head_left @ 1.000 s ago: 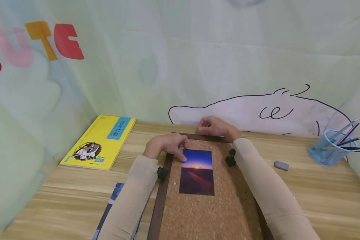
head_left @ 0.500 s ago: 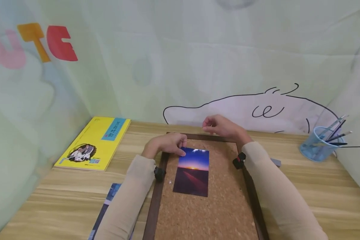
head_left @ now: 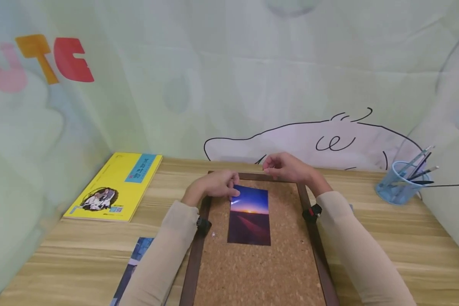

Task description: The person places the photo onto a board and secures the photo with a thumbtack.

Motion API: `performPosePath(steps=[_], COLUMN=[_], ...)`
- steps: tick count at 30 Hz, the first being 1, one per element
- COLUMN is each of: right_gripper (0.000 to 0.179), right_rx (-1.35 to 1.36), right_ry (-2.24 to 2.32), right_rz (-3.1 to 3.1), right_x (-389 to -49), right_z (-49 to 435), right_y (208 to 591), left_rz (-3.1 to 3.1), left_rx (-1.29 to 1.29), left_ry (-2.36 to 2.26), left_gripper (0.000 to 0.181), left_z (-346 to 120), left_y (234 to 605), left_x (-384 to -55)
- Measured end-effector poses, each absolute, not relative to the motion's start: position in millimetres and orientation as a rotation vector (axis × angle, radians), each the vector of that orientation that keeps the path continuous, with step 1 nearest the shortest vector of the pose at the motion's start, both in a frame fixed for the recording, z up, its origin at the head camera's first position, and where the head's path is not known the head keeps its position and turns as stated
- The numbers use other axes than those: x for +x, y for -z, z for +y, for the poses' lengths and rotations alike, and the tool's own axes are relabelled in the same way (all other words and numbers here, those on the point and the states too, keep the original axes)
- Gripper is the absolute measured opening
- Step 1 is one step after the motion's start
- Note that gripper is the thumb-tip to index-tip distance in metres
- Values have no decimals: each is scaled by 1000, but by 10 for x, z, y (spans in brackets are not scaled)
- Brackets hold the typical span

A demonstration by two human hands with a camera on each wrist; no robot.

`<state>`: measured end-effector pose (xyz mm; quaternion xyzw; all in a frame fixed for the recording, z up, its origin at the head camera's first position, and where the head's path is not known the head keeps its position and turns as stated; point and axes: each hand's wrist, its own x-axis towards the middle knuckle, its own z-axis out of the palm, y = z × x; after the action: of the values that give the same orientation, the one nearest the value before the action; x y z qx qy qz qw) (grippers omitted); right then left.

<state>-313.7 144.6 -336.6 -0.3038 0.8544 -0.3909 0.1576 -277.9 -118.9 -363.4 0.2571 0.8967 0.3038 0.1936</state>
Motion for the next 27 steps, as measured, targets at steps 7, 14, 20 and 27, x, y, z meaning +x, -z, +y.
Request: performPosePath(steps=[7, 14, 20, 27], right_gripper=[16, 15, 15, 11], right_rx=[-878, -866, -903, -948], right_ry=[1138, 1116, 1033, 936], right_rz=[2406, 2389, 2362, 2280], right_x=[-3117, -3140, -3152, -3193], right_z=[1469, 1431, 1385, 1309], right_y=[3408, 3479, 3519, 3614], left_rz=[2570, 2639, 2678, 2737], left_rx=[709, 711, 723, 677], left_ry=[-983, -936, -854, -786], left_gripper=[26, 27, 27, 25], left_z=[-1119, -1059, -1023, -986], left_y=[3667, 3705, 3725, 3759], left_x=[-2809, -2800, -2779, -2785])
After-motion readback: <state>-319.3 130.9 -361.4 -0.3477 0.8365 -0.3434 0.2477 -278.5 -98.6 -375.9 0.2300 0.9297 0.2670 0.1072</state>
